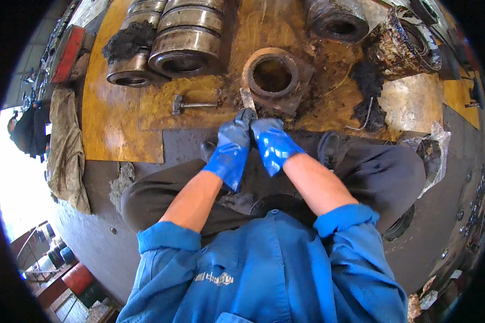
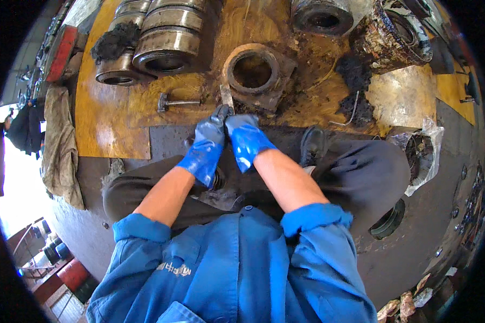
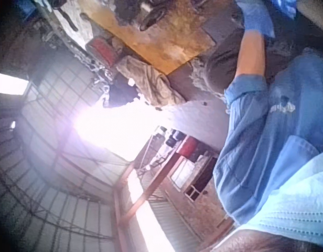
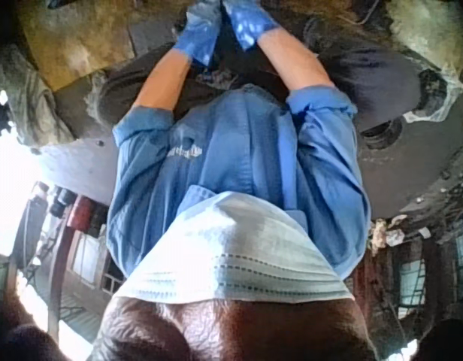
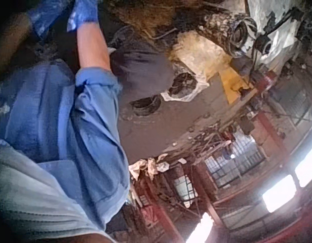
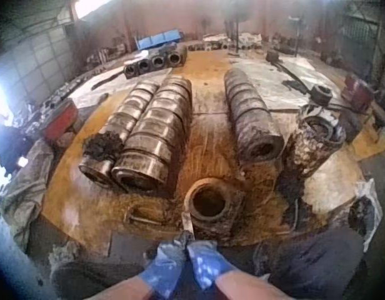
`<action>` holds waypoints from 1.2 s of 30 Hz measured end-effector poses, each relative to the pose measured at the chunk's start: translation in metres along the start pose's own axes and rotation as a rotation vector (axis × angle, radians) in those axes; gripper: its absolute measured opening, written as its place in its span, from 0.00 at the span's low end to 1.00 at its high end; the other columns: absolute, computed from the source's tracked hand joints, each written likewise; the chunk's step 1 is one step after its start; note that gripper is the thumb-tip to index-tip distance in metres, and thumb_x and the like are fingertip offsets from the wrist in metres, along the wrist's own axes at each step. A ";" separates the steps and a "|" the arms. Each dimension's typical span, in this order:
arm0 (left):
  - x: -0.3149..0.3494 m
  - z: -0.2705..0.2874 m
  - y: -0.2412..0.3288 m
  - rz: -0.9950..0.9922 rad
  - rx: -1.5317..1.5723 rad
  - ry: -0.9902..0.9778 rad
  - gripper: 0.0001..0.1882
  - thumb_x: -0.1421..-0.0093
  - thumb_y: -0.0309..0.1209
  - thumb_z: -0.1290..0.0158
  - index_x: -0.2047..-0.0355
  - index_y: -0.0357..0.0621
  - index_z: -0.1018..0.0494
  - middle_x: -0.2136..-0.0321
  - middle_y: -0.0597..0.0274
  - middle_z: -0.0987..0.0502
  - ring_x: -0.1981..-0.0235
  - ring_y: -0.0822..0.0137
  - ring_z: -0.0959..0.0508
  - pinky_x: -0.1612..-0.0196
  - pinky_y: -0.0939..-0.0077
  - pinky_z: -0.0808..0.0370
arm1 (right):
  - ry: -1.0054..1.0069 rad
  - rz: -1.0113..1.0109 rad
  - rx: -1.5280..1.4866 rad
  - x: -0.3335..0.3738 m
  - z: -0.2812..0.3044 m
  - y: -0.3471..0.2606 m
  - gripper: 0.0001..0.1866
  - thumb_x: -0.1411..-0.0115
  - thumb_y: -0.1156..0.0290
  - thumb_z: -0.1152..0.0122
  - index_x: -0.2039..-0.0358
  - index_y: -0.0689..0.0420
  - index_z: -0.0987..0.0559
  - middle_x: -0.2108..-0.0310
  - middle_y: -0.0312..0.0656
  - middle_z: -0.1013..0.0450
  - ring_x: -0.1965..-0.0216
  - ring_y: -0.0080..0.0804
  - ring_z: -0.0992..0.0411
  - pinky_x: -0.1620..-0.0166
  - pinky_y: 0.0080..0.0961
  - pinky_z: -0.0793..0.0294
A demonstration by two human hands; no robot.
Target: The person is sitting on the floor and cleaning a large, rusty metal component. They use a chisel to scrape away grime and debris from the surface and inside a central hole. The person also uses a hammer to tap the chisel and a rag to wipe away the loosened dirt.
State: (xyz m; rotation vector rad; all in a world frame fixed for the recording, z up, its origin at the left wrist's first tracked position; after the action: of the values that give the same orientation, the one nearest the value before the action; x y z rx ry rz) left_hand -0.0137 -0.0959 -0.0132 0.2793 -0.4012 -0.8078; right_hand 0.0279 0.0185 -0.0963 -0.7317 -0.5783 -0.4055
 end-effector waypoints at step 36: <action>-0.073 0.071 -0.070 0.175 -0.025 -0.472 0.23 0.29 0.39 0.61 0.35 0.60 0.36 0.43 0.49 0.24 0.48 0.46 0.21 0.45 0.52 0.23 | -0.066 -0.041 0.111 -0.028 0.048 -0.086 0.40 0.60 0.46 0.28 0.45 0.52 0.21 0.42 0.48 0.26 0.42 0.46 0.27 0.38 0.39 0.29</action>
State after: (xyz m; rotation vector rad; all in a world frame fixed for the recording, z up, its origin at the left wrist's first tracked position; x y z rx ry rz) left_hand -0.1357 -0.0937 0.0048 0.0248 -0.8453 -0.7020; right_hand -0.0560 -0.0015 -0.0414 -0.6293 -0.6736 -0.3851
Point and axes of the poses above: each hand's wrist, its own x-axis away from the middle knuckle, its own z-axis out of the back of the hand, y = z × x, the point moved 2 cm from there along -x, towards the middle knuckle
